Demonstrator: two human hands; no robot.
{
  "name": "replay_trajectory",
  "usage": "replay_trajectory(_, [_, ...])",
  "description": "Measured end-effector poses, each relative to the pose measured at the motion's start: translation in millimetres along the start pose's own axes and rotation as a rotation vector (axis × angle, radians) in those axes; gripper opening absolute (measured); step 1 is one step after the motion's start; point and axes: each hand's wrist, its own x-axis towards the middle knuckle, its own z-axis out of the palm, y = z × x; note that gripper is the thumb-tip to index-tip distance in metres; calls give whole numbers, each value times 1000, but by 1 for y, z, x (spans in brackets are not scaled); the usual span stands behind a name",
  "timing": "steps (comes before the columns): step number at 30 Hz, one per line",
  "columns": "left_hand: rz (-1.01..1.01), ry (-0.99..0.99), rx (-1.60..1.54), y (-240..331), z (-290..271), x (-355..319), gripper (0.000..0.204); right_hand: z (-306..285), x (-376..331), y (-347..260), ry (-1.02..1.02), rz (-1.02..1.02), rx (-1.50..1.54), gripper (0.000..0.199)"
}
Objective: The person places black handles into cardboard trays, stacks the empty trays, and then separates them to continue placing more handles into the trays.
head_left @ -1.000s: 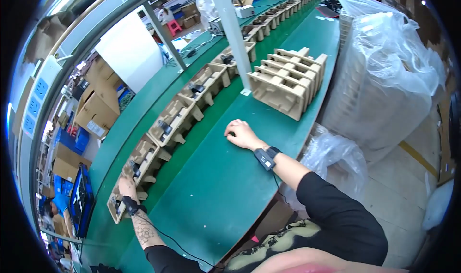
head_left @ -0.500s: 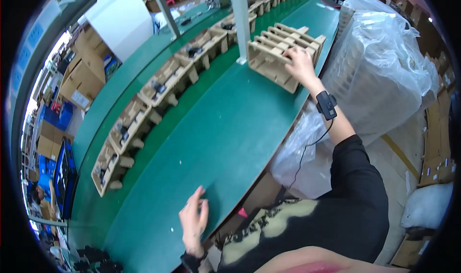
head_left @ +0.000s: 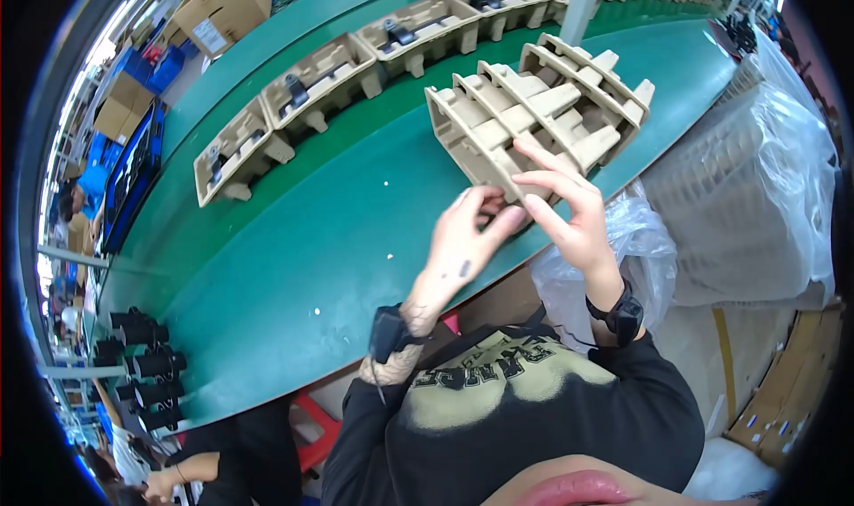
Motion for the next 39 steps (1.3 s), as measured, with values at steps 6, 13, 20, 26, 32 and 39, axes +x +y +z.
replay_trajectory(6, [35, 94, 65, -6, 13, -2, 27, -11, 11, 45, 194, -15, -280, 28])
replay_trajectory(13, [-141, 181, -501, -23, 6, 24, 26, 2, 2, 25, -9, 50, -410, 34])
replay_trajectory(20, [-156, 212, -631, -33, -24, 21, 24, -8, -4, 69, 21, 14, 28, 32])
replay_trajectory(26, [374, 262, -105, 34, -52, -41, 28, 10, -29, 22, 608, 61, 918, 23])
replay_trajectory(32, [-212, 307, -138, 30, -87, -45, 24, 35, -13, 16, 442, 180, 127, 33])
replay_trajectory(39, [242, 455, 155, 0, -64, -58, 19, 68, -5, 56, 532, 218, 474, 34])
